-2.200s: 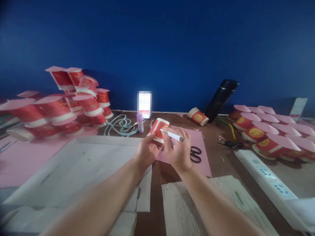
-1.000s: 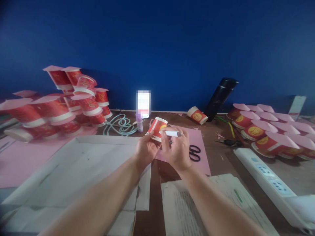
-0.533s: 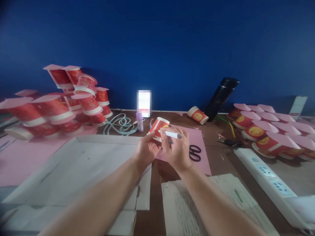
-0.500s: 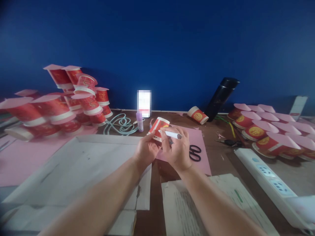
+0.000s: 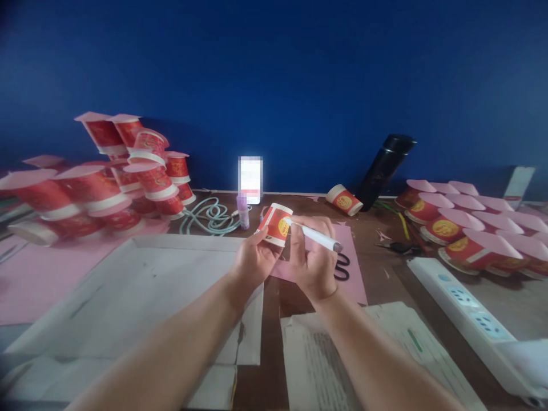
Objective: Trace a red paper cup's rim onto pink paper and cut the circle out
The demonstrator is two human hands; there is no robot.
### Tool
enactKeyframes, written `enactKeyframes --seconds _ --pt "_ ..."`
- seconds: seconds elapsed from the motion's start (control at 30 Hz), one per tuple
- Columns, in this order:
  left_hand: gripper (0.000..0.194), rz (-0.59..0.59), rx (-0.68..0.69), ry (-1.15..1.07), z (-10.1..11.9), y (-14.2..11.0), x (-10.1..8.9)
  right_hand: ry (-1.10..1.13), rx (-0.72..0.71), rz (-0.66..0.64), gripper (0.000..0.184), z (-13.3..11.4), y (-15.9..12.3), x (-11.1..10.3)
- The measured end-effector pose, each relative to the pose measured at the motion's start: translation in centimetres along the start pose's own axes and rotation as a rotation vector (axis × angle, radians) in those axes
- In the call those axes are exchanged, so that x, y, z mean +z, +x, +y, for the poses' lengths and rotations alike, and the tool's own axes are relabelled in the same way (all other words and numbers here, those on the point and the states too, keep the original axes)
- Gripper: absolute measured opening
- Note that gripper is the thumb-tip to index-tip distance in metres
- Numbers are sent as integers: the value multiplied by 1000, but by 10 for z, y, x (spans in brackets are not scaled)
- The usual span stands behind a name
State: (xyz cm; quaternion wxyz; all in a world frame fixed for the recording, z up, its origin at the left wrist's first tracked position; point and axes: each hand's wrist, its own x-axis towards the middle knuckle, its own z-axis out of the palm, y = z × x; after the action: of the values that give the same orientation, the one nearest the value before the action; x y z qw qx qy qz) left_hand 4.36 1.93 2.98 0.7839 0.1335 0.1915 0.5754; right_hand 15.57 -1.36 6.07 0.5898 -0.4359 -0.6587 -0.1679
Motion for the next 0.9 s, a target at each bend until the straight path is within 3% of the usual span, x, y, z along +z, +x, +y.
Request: enactKeyframes --seconds 0.43,0.9 --pt "16 -8 -15 4 2 -3 5 6 25 -158 14 1 -2 5" --pt "17 -51 -23 33 0 -2 1 3 44 -174 16 3 -3 6"
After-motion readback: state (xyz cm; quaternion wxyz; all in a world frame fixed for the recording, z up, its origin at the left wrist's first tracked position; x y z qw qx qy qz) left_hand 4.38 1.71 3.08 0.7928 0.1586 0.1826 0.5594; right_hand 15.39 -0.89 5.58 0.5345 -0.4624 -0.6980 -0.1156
